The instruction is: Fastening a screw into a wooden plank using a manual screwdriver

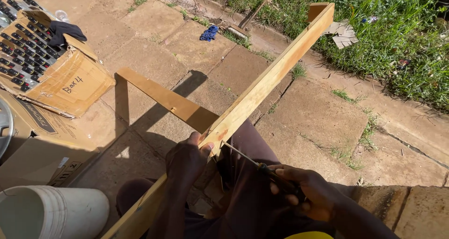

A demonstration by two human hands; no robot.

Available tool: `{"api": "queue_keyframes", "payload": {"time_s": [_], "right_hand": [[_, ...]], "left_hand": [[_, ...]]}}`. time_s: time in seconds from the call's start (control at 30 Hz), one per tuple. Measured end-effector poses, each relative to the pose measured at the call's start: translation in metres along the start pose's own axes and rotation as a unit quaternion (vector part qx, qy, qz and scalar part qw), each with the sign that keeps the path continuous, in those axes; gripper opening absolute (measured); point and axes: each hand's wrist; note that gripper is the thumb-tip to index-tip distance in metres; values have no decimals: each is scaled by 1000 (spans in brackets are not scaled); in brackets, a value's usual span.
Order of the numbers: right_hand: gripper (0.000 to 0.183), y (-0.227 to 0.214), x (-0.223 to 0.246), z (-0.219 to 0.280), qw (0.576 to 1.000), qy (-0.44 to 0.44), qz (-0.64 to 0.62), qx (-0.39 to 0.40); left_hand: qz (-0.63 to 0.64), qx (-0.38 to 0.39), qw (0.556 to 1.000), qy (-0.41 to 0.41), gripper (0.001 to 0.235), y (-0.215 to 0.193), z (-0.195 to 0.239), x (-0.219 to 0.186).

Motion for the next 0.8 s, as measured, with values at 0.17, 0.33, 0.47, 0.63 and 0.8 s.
{"api": "queue_keyframes", "payload": {"time_s": [0.17, 0.33, 0.47, 0.63, 0.8], "right_hand": [[43, 4, 1, -3, 992, -29, 118, -22], [43, 31, 18, 0, 915, -95, 385, -77], [28, 20, -3, -7, 614, -218, 755, -77], [42, 18, 9, 6, 745, -256, 609, -91], [60, 7, -7, 3, 968, -249, 37, -14]], "left_hand": [[-33, -8, 999, 40, 45, 14, -10, 10], [16, -29, 997, 63, 42, 7, -19, 13], [23, 1, 998, 53, 50, 9, -22, 13], [-11, -10, 999, 43, 41, 13, -12, 8], [-30, -82, 994, 68, 40, 27, -17, 19]]}}
Point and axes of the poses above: each hand's wrist, its own z-axis away from the middle knuckle, its own y-axis out of the palm, x = y × z, and after that the axes turned 5 degrees about -y, right-handed
